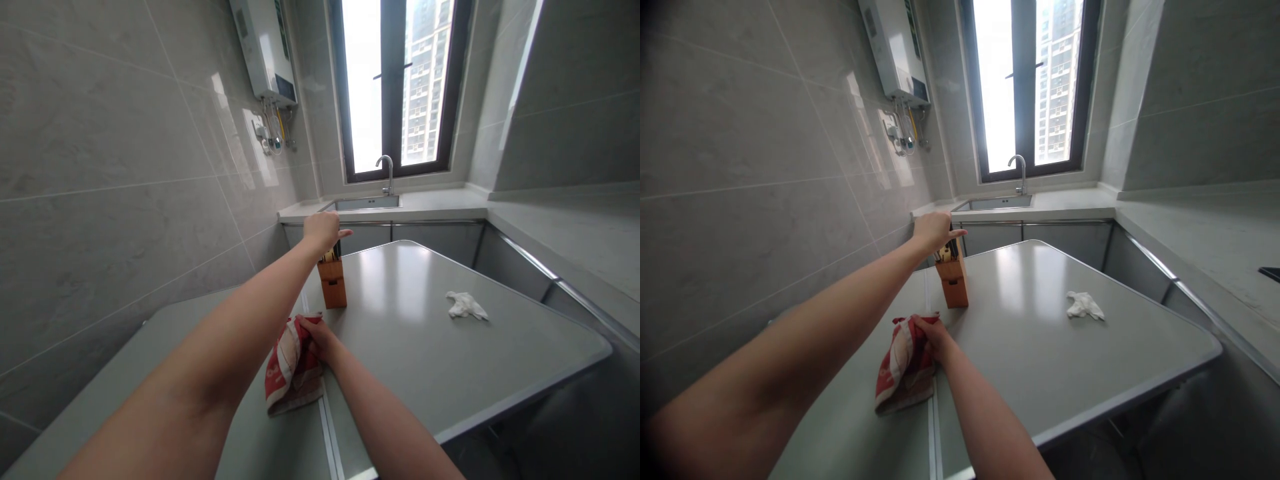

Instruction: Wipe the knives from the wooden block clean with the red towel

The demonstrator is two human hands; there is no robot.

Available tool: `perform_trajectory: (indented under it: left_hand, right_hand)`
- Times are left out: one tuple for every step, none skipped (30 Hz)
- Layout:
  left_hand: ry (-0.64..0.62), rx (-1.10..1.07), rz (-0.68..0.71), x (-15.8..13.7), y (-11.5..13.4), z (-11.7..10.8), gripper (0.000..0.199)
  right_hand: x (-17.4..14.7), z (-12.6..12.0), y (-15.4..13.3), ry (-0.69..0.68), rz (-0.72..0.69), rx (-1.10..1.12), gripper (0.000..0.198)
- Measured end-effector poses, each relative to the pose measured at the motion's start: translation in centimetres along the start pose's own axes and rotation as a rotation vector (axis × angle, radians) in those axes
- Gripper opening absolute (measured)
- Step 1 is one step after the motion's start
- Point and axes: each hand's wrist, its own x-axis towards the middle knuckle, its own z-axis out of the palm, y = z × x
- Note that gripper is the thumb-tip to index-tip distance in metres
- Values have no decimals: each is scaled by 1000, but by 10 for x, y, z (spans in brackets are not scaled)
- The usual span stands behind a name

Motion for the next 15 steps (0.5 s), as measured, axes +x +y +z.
perform_trajectory:
  left_hand:
    - [-7,1,-1,-1,1,4,60]
    - [-9,0,0,-2,1,7,61]
    - [-8,-2,3,-2,2,10,61]
    - [-5,-4,5,-3,2,12,61]
    - [0,-6,10,-2,2,14,62]
    - [6,-7,16,-2,2,15,62]
    - [16,-8,21,-2,2,16,62]
    - [26,-8,23,-1,2,16,63]
    - [34,-8,21,-1,3,17,63]
    - [40,-8,15,-1,4,17,63]
    - [42,-8,6,0,5,18,63]
    - [40,-7,-7,0,7,18,63]
    - [33,-6,-20,0,8,18,63]
    - [23,-8,-35,0,10,17,62]
    - [13,-12,-48,0,12,17,62]
  right_hand:
    - [0,0,0,0,-4,3,35]
    - [0,0,0,-1,-9,7,36]
    - [0,1,-1,-4,-14,11,36]
    - [0,1,-1,-9,-17,15,37]
    - [-1,2,-1,-12,-18,17,37]
    - [-1,2,-2,-15,-16,18,37]
    - [-1,3,-2,-18,-15,19,38]
    - [-2,3,-3,-22,-16,22,38]
    - [-3,4,-3,-26,-17,25,38]
    - [-3,4,-3,-30,-20,28,37]
    - [-3,4,-3,-35,-21,31,36]
    - [-3,4,-3,-39,-24,34,34]
    - [-3,4,-3,-43,-28,36,32]
    - [-3,4,-3,-45,-33,39,31]
    - [-2,4,-3,-41,-38,40,30]
